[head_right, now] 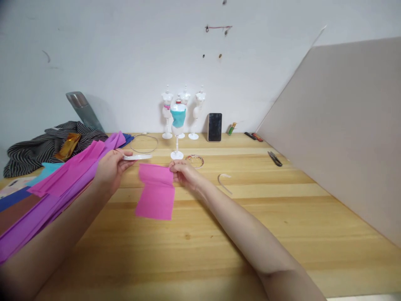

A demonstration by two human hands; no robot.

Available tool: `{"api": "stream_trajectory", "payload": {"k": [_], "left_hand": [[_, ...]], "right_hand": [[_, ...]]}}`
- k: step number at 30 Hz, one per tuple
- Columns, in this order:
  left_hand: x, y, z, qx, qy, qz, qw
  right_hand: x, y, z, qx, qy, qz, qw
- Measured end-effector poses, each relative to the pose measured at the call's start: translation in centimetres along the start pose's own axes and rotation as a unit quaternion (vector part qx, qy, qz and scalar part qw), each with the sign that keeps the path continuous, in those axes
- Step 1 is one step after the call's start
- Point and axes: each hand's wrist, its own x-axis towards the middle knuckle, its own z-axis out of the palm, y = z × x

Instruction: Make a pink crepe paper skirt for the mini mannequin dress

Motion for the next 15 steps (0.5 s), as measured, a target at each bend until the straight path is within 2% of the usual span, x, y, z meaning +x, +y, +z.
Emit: {"api": "stream_trajectory", "payload": {"k": [3, 8, 15], "left_hand": [[0.0, -0.3, 0.0, 0.001, 0.003, 0.001, 1.000], [0.0, -0.3, 0.1, -0.006, 0.011, -0.006, 1.000], [-0.4, -0.8, 0.6, -0.034, -0.013, -0.097, 0.995]], "right_hand": [[0.0, -0.1, -0.1, 0.018, -0.002, 0.011, 1.000], [-0.3, -1.2, -0.5, 0.050, -0.022, -0.012, 0.998], [-1.1, -2.6, -1.1, 0.081, -0.018, -0.014, 0.996]]}}
